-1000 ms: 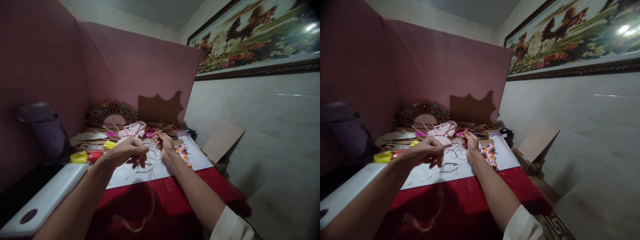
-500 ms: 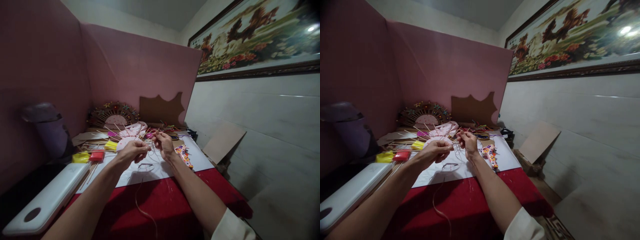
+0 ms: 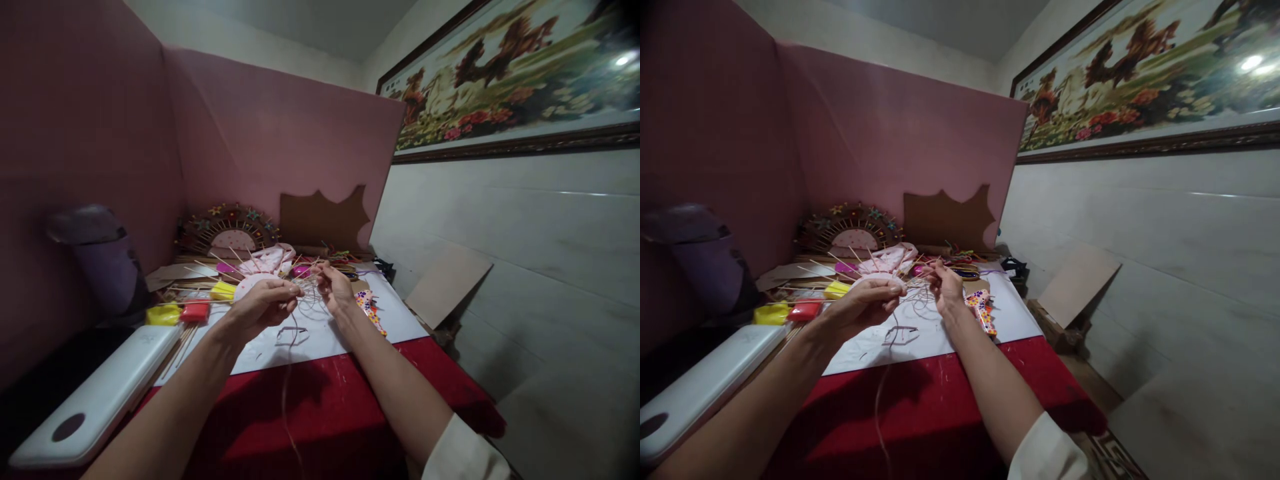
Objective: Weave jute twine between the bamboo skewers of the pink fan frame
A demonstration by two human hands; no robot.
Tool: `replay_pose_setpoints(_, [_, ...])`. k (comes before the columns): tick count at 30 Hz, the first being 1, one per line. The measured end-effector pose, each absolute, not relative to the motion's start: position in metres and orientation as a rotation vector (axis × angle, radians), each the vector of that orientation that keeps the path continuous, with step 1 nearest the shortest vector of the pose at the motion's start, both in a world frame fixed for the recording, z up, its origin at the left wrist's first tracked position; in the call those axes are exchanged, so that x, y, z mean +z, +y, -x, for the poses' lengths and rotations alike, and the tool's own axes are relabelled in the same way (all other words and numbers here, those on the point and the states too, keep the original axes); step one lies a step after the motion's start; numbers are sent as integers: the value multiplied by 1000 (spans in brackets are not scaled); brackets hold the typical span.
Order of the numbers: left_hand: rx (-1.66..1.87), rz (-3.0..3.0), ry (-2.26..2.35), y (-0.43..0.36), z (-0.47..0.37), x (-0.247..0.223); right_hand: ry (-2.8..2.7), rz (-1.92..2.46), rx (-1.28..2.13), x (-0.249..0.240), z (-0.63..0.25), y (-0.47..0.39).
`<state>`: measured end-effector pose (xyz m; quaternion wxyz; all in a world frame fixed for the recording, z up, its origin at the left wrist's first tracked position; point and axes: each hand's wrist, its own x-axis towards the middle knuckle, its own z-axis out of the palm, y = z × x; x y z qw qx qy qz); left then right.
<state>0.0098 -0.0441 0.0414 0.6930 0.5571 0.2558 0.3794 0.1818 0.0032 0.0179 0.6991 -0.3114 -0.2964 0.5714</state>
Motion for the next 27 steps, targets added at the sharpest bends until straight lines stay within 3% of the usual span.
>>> replay_pose_setpoints(7, [452, -1422, 264, -69, 11, 53, -466, 835, 1016, 13, -198, 16])
replay_pose_setpoints(16, [614, -1442, 453, -72, 14, 57, -989, 1397, 300, 10, -207, 16])
replay_pose_setpoints(19, [636, -1536, 696, -64, 5, 62, -1235, 1323, 76, 20, -192, 0])
replay_pose_setpoints(21, [688, -1560, 816, -56, 0, 60, -1475, 1114, 164, 25, -178, -10])
replay_pose_setpoints(25, [762, -1588, 892, -40, 1, 47, -1966, 823, 701, 25, -161, -18])
replay_pose_setpoints(27, [846, -1552, 888, -35, 5, 43, -1953, 852, 645, 21, -163, -13])
